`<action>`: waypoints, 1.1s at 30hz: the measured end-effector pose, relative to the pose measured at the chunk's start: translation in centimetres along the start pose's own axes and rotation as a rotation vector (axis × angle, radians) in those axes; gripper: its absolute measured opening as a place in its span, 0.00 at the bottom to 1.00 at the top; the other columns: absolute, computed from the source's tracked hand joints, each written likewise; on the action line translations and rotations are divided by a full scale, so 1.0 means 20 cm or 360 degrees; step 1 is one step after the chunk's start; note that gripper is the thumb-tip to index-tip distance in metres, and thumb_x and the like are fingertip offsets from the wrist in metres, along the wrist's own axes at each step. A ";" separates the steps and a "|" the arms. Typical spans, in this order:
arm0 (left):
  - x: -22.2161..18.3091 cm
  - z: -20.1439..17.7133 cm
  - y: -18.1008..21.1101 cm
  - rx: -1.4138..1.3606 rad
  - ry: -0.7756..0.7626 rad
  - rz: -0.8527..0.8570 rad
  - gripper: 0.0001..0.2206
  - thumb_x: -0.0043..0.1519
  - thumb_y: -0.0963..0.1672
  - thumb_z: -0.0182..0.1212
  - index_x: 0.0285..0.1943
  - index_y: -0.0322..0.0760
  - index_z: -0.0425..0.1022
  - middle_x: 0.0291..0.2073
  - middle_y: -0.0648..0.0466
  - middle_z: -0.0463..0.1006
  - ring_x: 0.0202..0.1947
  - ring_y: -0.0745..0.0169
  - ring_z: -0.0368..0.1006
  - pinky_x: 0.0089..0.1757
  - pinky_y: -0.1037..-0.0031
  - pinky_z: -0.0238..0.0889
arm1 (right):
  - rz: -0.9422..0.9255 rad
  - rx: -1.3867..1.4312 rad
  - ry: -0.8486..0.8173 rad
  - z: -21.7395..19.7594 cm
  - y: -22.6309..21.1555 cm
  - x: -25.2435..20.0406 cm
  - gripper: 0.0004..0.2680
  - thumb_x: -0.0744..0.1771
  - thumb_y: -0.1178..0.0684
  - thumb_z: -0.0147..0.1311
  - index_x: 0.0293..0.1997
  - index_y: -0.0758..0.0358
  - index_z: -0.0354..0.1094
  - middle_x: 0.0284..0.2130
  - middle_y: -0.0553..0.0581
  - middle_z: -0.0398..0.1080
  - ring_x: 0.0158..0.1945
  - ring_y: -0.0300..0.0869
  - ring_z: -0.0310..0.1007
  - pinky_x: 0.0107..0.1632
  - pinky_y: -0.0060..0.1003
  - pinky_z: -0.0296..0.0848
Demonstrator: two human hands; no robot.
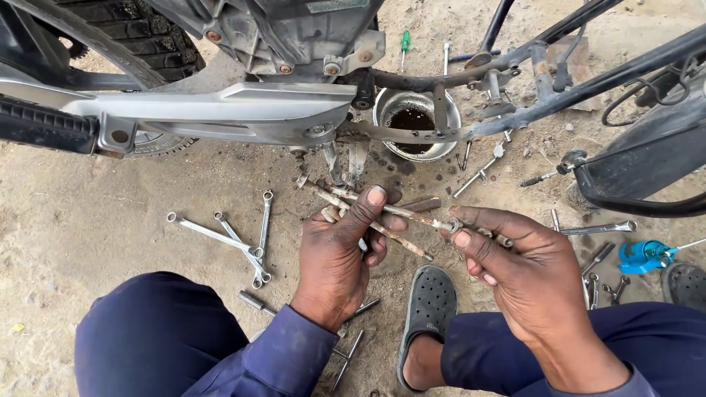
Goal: Replacing and tightening bolts on a motorcycle frame after oil drainage.
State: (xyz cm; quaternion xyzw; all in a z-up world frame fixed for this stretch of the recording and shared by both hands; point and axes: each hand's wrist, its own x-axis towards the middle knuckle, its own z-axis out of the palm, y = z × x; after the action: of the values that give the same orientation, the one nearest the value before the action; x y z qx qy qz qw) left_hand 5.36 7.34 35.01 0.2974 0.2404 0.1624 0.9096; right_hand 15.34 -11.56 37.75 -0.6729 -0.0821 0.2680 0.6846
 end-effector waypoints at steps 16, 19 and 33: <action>-0.03 0.05 -0.03 0.0106 0.0029 0.0065 0.10 0.60 0.43 0.68 0.41 0.26 0.80 0.25 0.43 0.83 0.19 0.69 0.69 0.20 0.80 0.56 | 0.0107 -0.0262 0.0132 0.03 -0.02 -0.01 0.09 0.66 0.52 0.57 0.40 0.70 0.77 0.24 0.55 0.75 0.21 0.33 0.63 0.22 0.27 0.60; -0.03 0.05 -0.04 0.0085 -0.0016 0.0052 0.10 0.60 0.43 0.67 0.42 0.26 0.80 0.26 0.43 0.83 0.19 0.69 0.69 0.20 0.80 0.56 | 0.0244 -0.0242 0.0121 -0.07 0.08 0.01 0.15 0.70 0.44 0.51 0.36 0.70 0.75 0.22 0.54 0.71 0.20 0.33 0.60 0.22 0.28 0.58; -0.01 0.04 -0.03 0.0031 -0.0006 -0.0009 0.10 0.62 0.43 0.65 0.42 0.26 0.78 0.26 0.43 0.82 0.18 0.68 0.69 0.20 0.80 0.56 | 0.0288 -0.0128 0.0014 -0.14 0.05 0.02 0.19 0.74 0.40 0.49 0.43 0.73 0.73 0.24 0.54 0.63 0.24 0.36 0.56 0.25 0.30 0.52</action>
State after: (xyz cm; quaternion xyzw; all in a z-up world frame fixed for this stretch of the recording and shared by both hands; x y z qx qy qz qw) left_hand 5.68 6.30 35.30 0.3060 0.2411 0.1568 0.9075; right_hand 16.68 -13.84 36.42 -0.7057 -0.0288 0.3222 0.6303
